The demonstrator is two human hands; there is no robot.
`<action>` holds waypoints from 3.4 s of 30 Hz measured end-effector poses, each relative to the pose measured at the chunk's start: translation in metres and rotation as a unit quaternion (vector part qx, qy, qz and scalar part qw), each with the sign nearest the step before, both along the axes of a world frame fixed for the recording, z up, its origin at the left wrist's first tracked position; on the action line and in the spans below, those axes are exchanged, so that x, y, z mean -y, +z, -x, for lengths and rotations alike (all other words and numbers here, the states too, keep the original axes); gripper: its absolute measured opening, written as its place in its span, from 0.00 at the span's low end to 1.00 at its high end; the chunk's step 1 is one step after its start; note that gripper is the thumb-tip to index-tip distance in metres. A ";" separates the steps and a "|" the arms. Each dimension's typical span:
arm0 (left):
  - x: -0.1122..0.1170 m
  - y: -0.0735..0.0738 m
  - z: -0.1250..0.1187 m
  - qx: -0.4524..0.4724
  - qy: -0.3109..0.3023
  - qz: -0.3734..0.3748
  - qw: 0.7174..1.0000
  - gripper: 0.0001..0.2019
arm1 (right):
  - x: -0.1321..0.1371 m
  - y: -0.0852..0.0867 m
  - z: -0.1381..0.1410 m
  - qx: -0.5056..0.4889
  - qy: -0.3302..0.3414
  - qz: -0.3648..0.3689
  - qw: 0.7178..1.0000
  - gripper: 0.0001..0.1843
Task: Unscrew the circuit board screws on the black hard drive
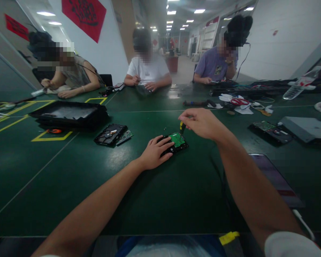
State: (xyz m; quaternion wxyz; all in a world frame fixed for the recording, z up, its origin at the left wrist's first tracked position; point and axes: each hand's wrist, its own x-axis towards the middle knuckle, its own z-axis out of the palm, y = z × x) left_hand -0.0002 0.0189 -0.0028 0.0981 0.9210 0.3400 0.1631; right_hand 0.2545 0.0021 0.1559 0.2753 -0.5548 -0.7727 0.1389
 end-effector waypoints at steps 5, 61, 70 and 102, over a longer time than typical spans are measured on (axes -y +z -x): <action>0.000 0.000 0.001 -0.003 0.000 -0.002 1.000 0.28 | 0.000 0.001 -0.001 -0.004 -0.004 -0.012 1.000 0.11; 0.000 -0.001 0.000 0.003 -0.002 0.003 1.000 0.29 | -0.002 -0.004 -0.003 -0.033 -0.032 -0.015 0.999 0.12; -0.001 -0.002 0.001 0.000 -0.002 -0.003 1.000 0.28 | -0.001 -0.003 -0.003 -0.014 -0.009 -0.005 1.000 0.11; -0.001 -0.001 0.001 -0.002 -0.002 0.000 1.000 0.29 | -0.008 -0.006 -0.003 0.033 -0.035 -0.079 0.996 0.13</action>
